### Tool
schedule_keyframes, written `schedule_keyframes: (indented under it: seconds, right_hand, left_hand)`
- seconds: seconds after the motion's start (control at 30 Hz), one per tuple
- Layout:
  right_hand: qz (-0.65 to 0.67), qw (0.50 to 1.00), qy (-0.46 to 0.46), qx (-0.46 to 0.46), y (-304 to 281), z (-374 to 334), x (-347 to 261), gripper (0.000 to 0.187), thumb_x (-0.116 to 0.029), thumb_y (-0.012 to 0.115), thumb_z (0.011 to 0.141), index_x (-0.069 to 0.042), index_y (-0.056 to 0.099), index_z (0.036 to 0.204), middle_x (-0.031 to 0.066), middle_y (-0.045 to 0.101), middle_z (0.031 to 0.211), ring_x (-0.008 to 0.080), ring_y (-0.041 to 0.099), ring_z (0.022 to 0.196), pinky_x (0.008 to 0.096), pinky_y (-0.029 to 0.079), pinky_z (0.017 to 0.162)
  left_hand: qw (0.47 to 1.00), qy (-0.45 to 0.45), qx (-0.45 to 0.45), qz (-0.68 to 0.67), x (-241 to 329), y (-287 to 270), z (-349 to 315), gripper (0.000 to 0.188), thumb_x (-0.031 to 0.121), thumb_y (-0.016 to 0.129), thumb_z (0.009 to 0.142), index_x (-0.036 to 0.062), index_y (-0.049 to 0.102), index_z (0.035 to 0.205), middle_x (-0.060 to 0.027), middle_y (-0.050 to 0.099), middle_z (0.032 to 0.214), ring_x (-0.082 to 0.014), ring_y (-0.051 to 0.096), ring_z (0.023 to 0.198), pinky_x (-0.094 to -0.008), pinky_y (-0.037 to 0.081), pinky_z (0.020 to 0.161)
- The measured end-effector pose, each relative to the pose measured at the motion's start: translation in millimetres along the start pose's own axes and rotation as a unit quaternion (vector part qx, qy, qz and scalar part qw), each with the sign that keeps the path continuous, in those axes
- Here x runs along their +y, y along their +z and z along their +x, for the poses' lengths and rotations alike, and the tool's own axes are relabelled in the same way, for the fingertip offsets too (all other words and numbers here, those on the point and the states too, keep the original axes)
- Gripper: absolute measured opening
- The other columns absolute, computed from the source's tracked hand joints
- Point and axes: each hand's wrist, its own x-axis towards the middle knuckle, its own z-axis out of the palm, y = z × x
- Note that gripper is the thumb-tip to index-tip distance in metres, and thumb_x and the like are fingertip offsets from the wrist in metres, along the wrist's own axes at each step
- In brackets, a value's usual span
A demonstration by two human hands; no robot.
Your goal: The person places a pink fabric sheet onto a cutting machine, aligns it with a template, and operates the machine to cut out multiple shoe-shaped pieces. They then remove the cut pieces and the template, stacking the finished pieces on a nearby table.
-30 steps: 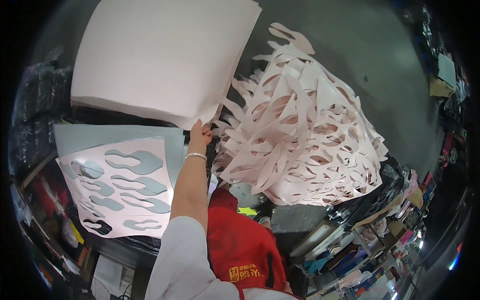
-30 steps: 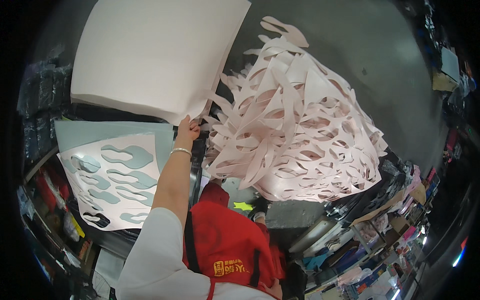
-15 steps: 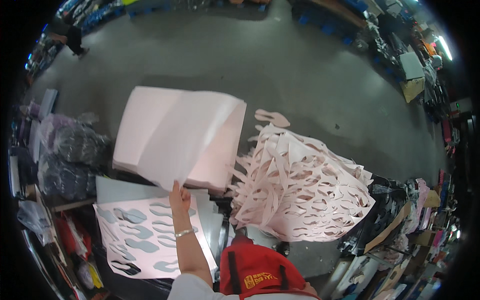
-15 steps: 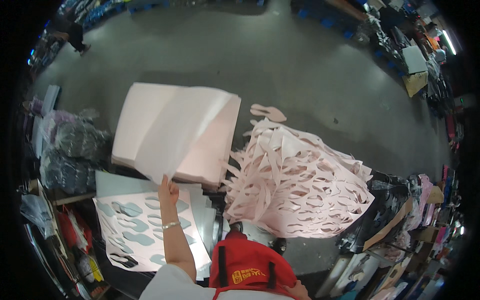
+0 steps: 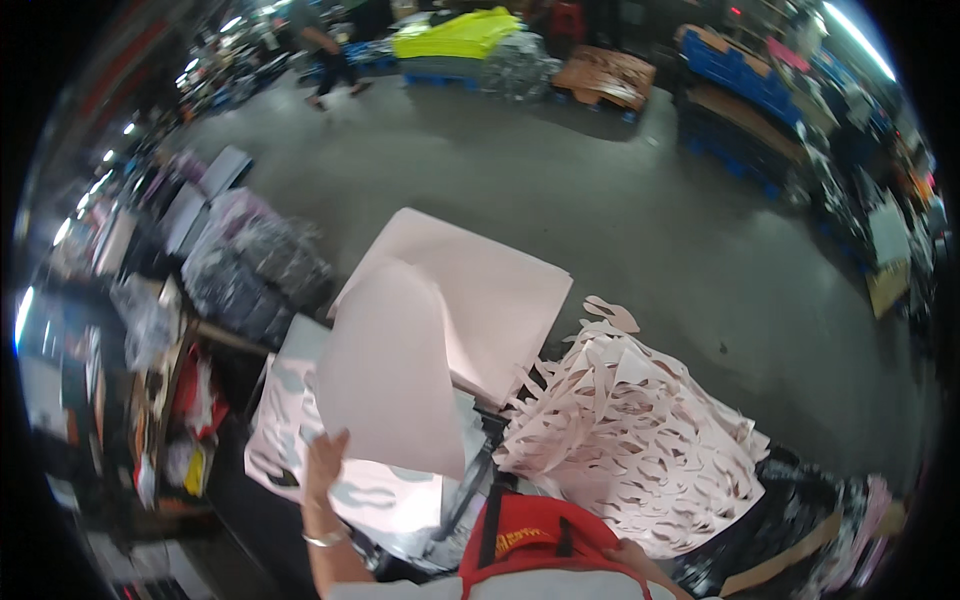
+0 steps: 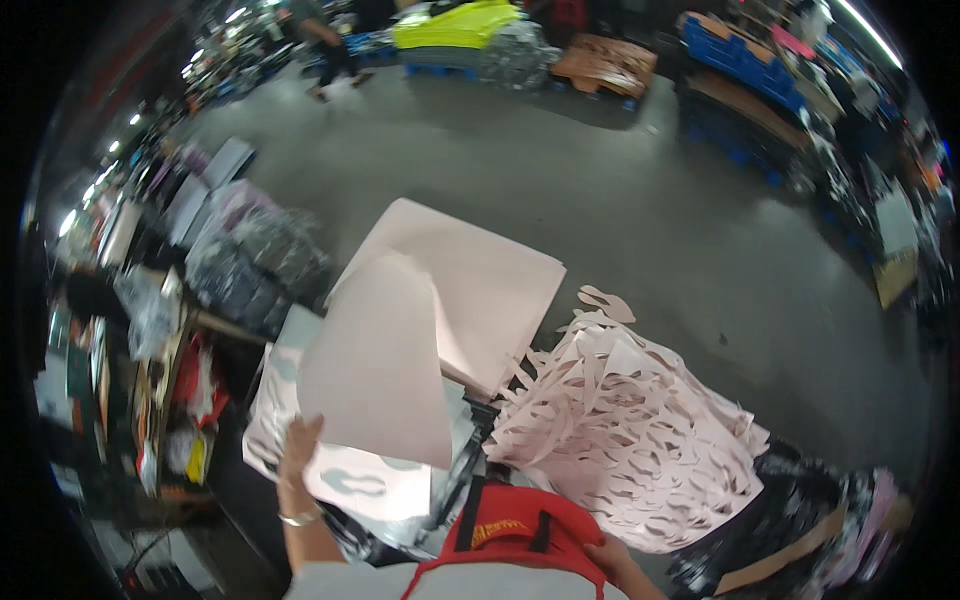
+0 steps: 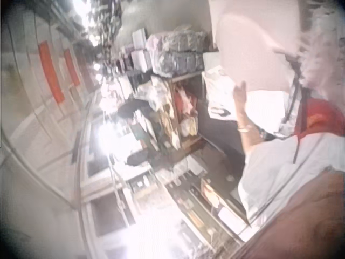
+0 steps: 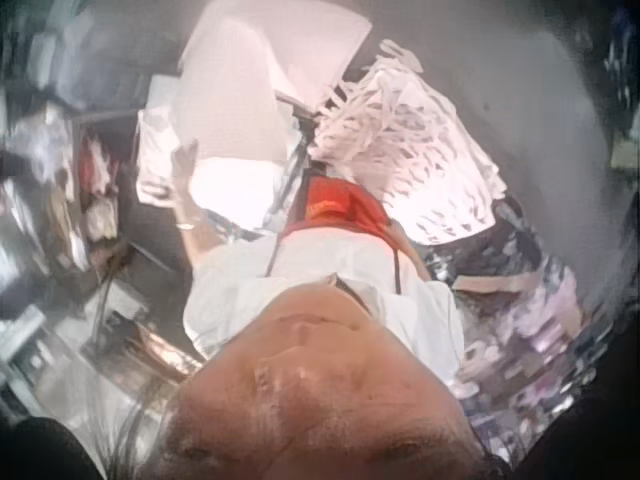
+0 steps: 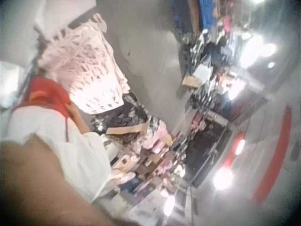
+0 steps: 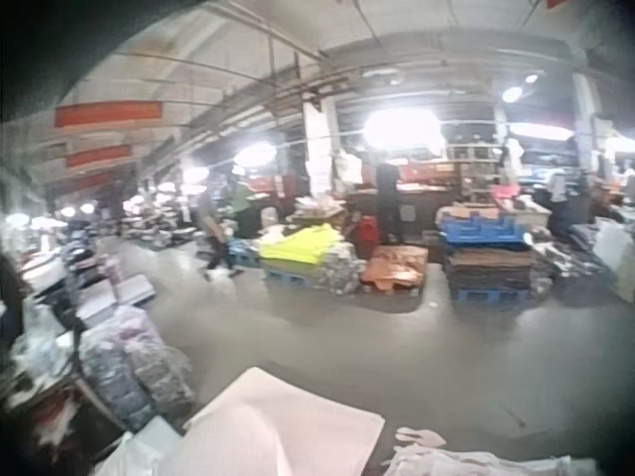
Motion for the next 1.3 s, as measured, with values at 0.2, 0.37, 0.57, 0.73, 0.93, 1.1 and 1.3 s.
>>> schedule_keyframes:
  seconds: [0.2,0.37,0.57,0.73,0.93,1.1,1.3]
  right_hand:
    - [-0.294,0.927,-0.127,0.196,-127.8,59.7,3.3,0.061,-0.047,0.068,0.076,-0.005,0.057,0.118,0.0196,0.067,0.09,0.0354,0.065,0.087,0.0443,0.051,0.076]
    - [-0.171,0.908,-0.317,0.215,-151.1,10.5,-114.1,0.047,-0.031,0.069,0.08,-0.002,0.058,0.116,0.0197,0.067,0.096,0.0319,0.065,0.089,0.04,0.051,0.077]
    - [-0.115,0.583,-0.788,-0.16,15.7,-162.9,-252.4,0.059,-0.039,0.063,0.084,-0.004,0.048,0.129,0.0168,0.045,0.135,0.0352,0.039,0.126,0.0465,0.03,0.106]
    - [-0.205,0.386,-0.814,-0.382,111.2,-291.6,-232.6,0.04,-0.043,0.073,0.068,-0.006,0.061,0.076,0.0106,0.064,0.084,0.0341,0.058,0.097,0.0504,0.033,0.099]
    - [-0.582,0.33,-0.634,-0.389,180.0,-286.7,-199.9,0.03,-0.028,0.076,0.06,-0.008,0.06,0.074,0.0128,0.063,0.068,0.0347,0.063,0.07,0.0435,0.05,0.062]
    - [-0.606,0.304,-0.399,-0.618,246.5,-268.6,-101.6,0.01,-0.011,0.063,0.06,-0.002,0.061,0.064,0.0168,0.058,0.062,0.0333,0.057,0.06,0.0442,0.041,0.055]
    - [-0.586,0.243,-0.37,-0.678,342.1,-317.0,-0.5,0.012,-0.014,0.064,0.062,-0.002,0.06,0.062,0.0168,0.057,0.061,0.0313,0.054,0.058,0.0439,0.039,0.054]
  left_hand:
    - [0.94,-0.049,-0.276,-0.193,40.8,-265.7,-0.2,0.026,0.03,0.06,0.085,0.0073,0.063,0.074,-0.0151,0.058,0.061,-0.034,0.059,0.061,-0.0412,0.043,0.055]
    - [0.859,-0.007,-0.492,-0.142,147.6,-443.9,-17.1,0.008,0.02,0.06,0.081,0.0129,0.063,0.083,-0.007,0.06,0.06,-0.0286,0.06,0.054,-0.0416,0.041,0.048]
    - [0.788,0.011,-0.583,-0.2,226.8,-532.0,-75.9,0.012,0.015,0.057,0.079,0.0111,0.062,0.09,-0.0022,0.056,0.052,-0.0196,0.058,0.049,-0.0321,0.04,0.046]
    - [0.687,-0.28,-0.633,-0.223,276.2,-598.3,-164.9,0.032,0.021,0.053,0.091,0.0078,0.059,0.12,-0.0124,0.065,0.08,-0.0248,0.064,0.074,-0.0383,0.051,0.066]
    - [0.656,-0.413,-0.614,-0.149,374.0,-663.6,-290.8,0.028,0.012,0.059,0.083,0.011,0.067,0.11,-0.0114,0.067,0.078,-0.024,0.065,0.065,-0.0367,0.052,0.056]
    - [0.609,-0.578,-0.539,-0.068,443.7,-710.8,-400.9,0.029,0.013,0.06,0.082,0.0103,0.067,0.11,-0.0122,0.068,0.081,-0.025,0.066,0.066,-0.0369,0.052,0.058]
    - [0.579,-0.709,-0.389,0.098,513.0,-749.2,-478.2,0.03,0.013,0.062,0.081,0.0094,0.067,0.11,-0.0132,0.069,0.085,-0.0261,0.066,0.068,-0.0372,0.052,0.059]
